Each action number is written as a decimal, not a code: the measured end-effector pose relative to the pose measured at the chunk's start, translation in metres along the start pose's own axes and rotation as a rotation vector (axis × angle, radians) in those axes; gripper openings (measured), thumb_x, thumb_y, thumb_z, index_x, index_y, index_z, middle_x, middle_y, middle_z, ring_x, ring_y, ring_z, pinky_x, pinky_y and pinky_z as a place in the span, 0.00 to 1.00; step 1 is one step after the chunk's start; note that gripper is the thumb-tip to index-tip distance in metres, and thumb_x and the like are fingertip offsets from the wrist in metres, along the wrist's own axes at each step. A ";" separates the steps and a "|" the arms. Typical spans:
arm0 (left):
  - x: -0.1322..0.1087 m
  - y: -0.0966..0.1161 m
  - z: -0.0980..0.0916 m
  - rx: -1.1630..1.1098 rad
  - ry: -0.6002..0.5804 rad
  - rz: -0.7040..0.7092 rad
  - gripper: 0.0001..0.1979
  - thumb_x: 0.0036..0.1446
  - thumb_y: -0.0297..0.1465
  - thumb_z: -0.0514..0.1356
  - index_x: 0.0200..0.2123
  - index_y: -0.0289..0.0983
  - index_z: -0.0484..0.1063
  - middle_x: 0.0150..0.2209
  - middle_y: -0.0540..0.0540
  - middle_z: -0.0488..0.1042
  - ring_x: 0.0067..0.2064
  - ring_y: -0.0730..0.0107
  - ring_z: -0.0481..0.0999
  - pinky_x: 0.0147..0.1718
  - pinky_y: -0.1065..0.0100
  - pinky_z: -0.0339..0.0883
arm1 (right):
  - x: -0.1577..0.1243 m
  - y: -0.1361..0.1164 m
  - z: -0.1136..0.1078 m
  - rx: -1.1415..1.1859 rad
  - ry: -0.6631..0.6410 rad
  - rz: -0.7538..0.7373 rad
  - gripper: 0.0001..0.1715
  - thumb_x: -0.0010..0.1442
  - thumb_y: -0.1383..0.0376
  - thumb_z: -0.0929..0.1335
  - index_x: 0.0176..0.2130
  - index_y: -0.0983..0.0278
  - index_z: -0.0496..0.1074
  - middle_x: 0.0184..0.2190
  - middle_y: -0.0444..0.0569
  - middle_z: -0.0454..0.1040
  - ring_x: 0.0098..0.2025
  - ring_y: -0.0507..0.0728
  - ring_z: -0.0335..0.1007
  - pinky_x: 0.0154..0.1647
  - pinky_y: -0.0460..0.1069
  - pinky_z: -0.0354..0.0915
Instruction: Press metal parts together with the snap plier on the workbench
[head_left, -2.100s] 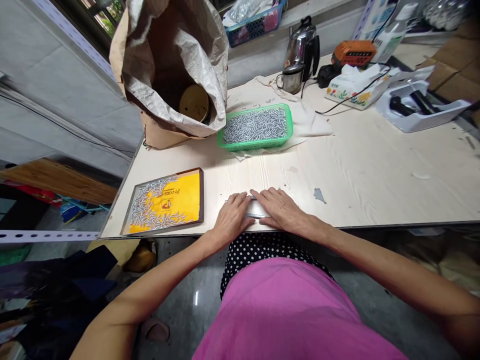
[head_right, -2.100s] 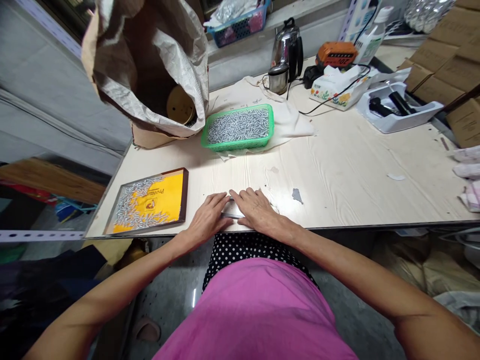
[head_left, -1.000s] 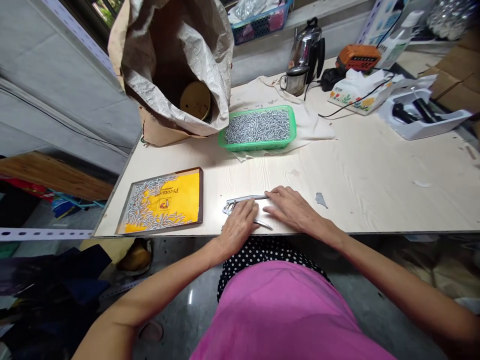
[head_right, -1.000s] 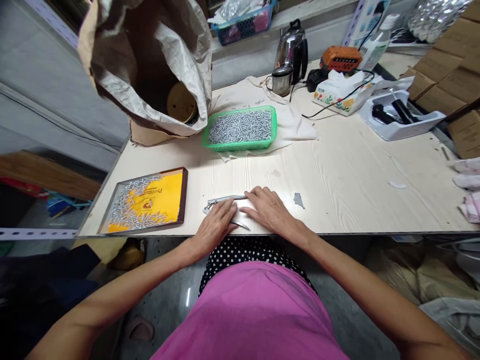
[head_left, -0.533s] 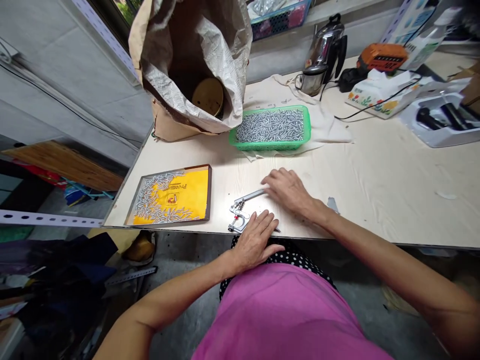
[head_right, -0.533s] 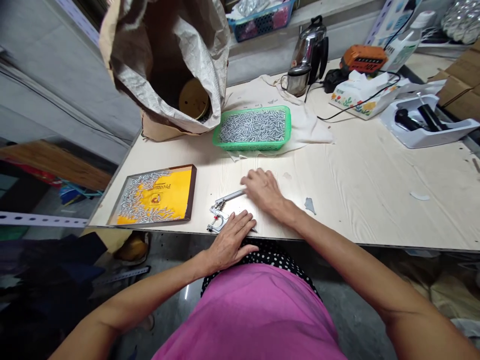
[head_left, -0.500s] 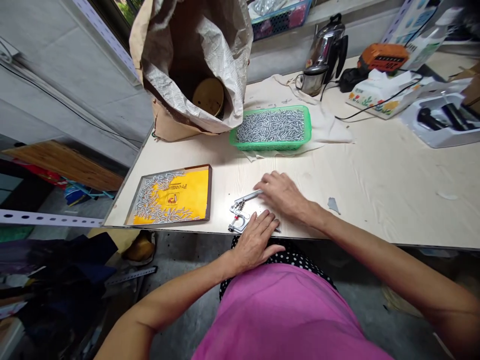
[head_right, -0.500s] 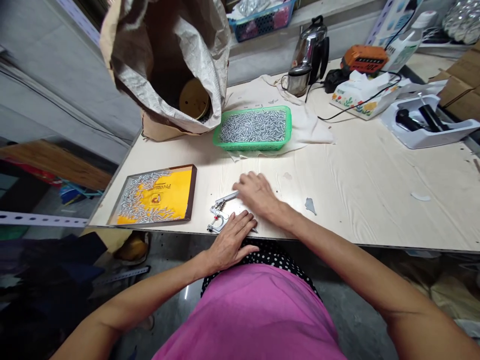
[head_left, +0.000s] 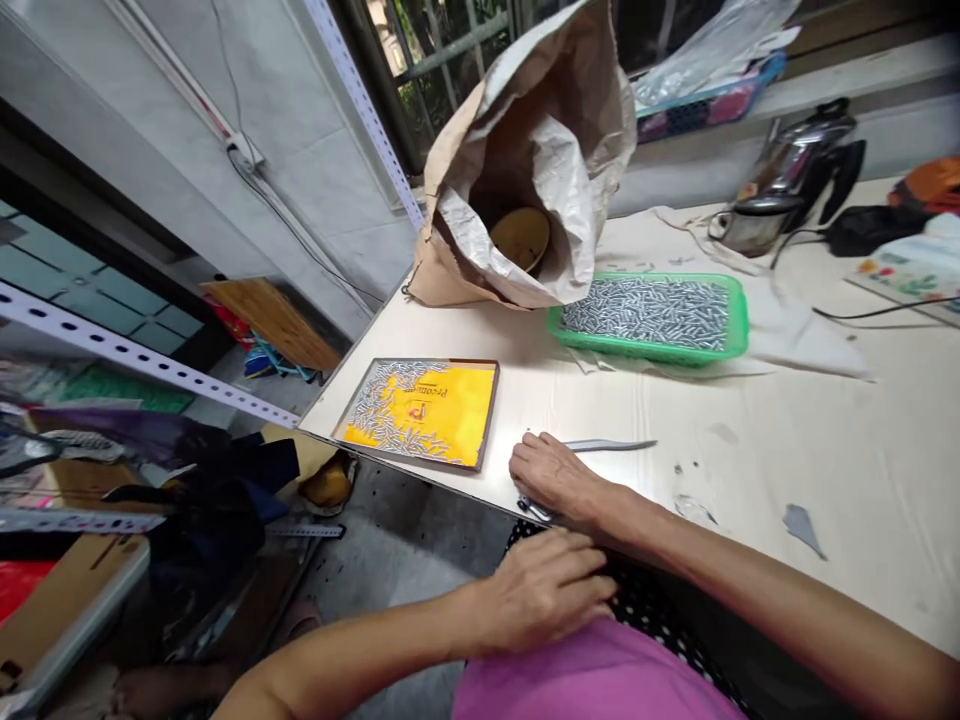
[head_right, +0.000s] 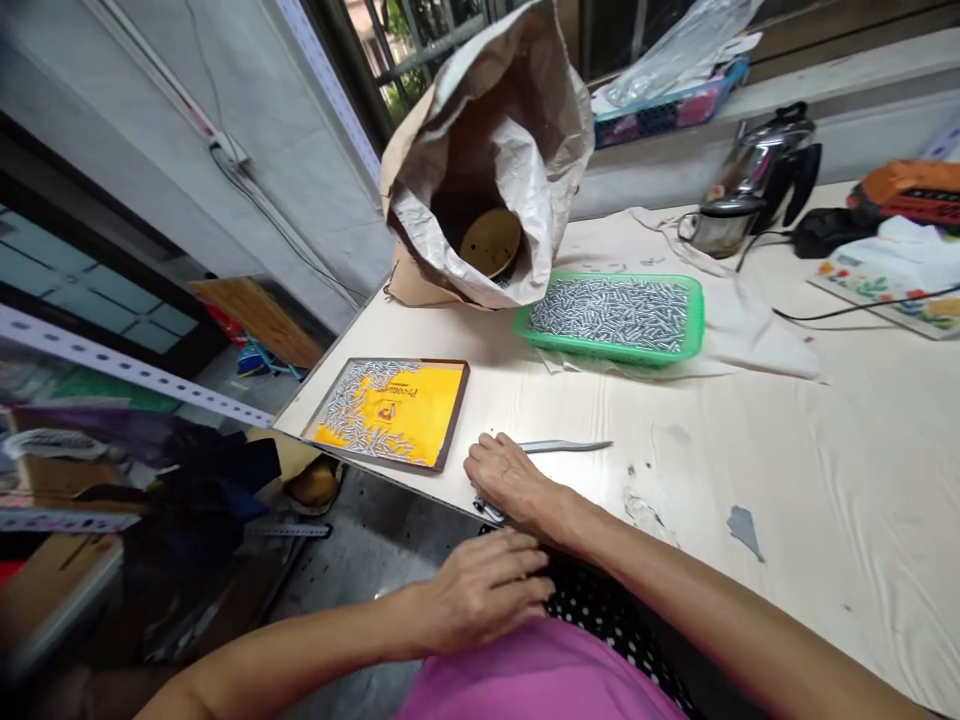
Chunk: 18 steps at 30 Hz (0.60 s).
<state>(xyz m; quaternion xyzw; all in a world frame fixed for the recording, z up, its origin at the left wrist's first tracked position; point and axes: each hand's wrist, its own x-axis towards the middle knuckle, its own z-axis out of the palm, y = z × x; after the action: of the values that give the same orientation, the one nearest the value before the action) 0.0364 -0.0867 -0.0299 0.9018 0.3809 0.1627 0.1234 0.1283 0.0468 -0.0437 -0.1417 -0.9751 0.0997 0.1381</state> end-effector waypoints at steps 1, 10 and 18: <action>-0.009 -0.008 -0.013 0.053 0.046 -0.085 0.12 0.67 0.33 0.53 0.46 0.38 0.74 0.45 0.43 0.78 0.50 0.64 0.75 0.51 0.63 0.69 | -0.001 0.002 -0.005 0.036 0.047 0.024 0.07 0.63 0.70 0.65 0.34 0.65 0.71 0.32 0.50 0.72 0.38 0.58 0.63 0.40 0.52 0.57; -0.042 -0.158 -0.119 0.471 -0.015 -1.247 0.16 0.65 0.35 0.52 0.42 0.34 0.78 0.44 0.37 0.76 0.49 0.56 0.74 0.44 0.62 0.67 | -0.030 0.108 -0.099 -0.077 0.566 0.408 0.08 0.64 0.66 0.62 0.36 0.62 0.71 0.31 0.51 0.70 0.36 0.61 0.67 0.38 0.55 0.62; -0.054 -0.205 -0.104 0.575 -0.206 -1.135 0.21 0.65 0.32 0.46 0.40 0.30 0.77 0.44 0.34 0.77 0.48 0.50 0.75 0.42 0.61 0.66 | -0.075 0.076 -0.083 0.048 0.384 0.516 0.09 0.65 0.69 0.62 0.42 0.64 0.72 0.38 0.52 0.73 0.40 0.58 0.70 0.43 0.53 0.67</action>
<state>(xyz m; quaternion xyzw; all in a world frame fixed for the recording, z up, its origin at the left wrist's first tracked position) -0.1720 0.0232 -0.0159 0.5682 0.8133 -0.1239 -0.0205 0.2413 0.1080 -0.0014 -0.3973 -0.8605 0.1258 0.2930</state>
